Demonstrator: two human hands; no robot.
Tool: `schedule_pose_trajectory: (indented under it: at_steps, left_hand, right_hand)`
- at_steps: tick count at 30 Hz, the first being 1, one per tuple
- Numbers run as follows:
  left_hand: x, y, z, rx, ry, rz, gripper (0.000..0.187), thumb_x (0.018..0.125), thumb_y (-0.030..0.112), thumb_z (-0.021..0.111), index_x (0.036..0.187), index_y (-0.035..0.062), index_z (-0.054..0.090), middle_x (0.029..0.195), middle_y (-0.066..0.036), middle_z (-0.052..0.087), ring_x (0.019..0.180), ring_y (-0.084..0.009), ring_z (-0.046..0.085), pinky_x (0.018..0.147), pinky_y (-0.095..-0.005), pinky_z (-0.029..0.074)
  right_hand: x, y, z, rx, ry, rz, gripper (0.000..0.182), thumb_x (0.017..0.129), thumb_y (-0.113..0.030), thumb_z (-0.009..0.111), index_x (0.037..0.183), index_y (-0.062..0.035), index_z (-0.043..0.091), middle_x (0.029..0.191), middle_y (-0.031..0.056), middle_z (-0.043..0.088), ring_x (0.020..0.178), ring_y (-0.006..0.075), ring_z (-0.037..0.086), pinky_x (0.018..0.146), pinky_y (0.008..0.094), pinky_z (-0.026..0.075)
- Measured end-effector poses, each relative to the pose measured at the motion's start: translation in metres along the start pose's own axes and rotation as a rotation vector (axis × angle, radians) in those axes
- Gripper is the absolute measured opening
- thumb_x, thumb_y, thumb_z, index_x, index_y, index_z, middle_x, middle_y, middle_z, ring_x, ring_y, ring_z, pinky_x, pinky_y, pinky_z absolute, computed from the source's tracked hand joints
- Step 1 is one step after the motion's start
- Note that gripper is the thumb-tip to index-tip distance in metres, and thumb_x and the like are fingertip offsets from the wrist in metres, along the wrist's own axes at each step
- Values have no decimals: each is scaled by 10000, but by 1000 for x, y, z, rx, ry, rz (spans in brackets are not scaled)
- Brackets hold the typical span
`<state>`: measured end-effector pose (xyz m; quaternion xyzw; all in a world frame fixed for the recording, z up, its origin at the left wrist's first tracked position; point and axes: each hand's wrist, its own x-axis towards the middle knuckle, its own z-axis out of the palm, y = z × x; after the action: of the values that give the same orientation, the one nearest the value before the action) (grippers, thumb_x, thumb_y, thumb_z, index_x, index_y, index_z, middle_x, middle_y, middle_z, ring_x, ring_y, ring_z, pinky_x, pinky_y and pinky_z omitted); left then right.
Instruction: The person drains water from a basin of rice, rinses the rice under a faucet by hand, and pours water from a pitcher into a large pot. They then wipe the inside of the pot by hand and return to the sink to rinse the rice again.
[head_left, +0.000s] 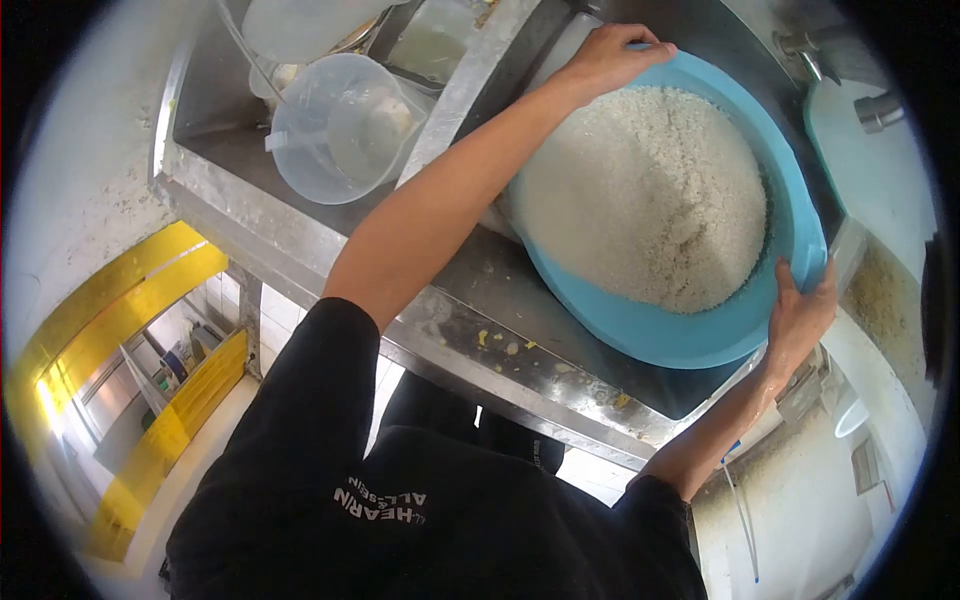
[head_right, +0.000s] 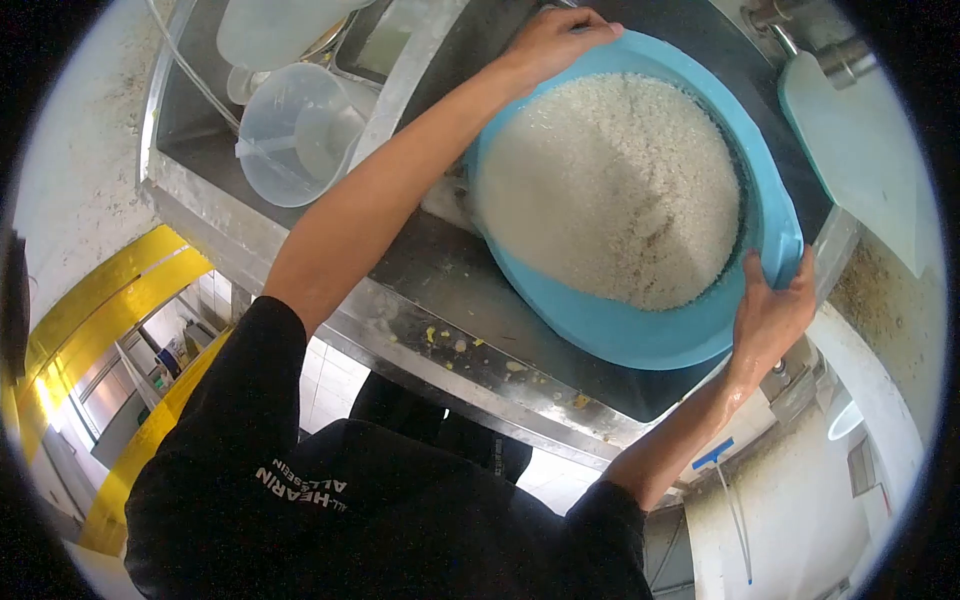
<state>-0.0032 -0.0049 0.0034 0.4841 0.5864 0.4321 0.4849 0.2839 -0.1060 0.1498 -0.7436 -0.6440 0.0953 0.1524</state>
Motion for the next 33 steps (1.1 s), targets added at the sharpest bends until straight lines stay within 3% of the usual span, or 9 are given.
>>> schedule_pose_trajectory:
  at_steps: [3,5,8,9,11,25,33]
  left_hand:
    - [0,-3,1,26,12,13,458,814,476,675,968,45,701,998,-160,675,1002,-275,623,881,-370,475]
    - [0,-3,1,60,10,25,379,865,436,652,969,74,700,922,-77,677,885,-170,626,796,-312,475]
    - [4,-12,3,38,11,49,381,862,435,654,969,71,699,904,-69,674,862,-163,623,786,-307,471]
    - [2,-10,3,36,8,47,381,862,435,654,969,71,699,904,-69,674,862,-163,623,786,-307,471]
    - [-1,-6,1,-44,25,23,430,802,465,684,929,55,708,984,-143,680,994,-259,624,897,-368,465]
    - [-3,-4,0,-5,75,52,421,807,460,679,942,62,699,969,-144,675,964,-258,626,881,-375,467]
    - [-5,-2,-2,-27,42,13,398,815,448,678,900,60,697,908,-123,678,895,-229,634,821,-361,481]
  right_hand:
    - [0,-4,-1,-66,-13,82,627,745,-187,753,1271,78,539,1125,249,648,1042,317,644,933,364,463]
    - [-1,-6,-1,-52,-15,85,620,746,-188,753,1266,75,543,1122,246,649,1039,315,643,930,366,463]
    - [-2,-1,0,-55,-1,74,609,746,-190,754,1259,70,552,1114,242,652,1031,313,643,926,368,464]
    - [-2,-1,0,-65,12,56,606,745,-192,756,1256,67,555,1108,240,653,1026,313,644,925,368,464]
    - [-3,-8,-3,-61,-11,78,604,744,-195,757,1253,64,558,1108,240,652,1027,316,643,926,371,463]
    - [-5,-3,-2,-99,20,59,582,744,-208,759,1234,47,578,1083,237,660,1007,328,649,906,394,474]
    - [-9,-8,-2,-42,43,33,410,749,-175,745,1107,-12,631,959,187,679,898,288,657,832,379,484]
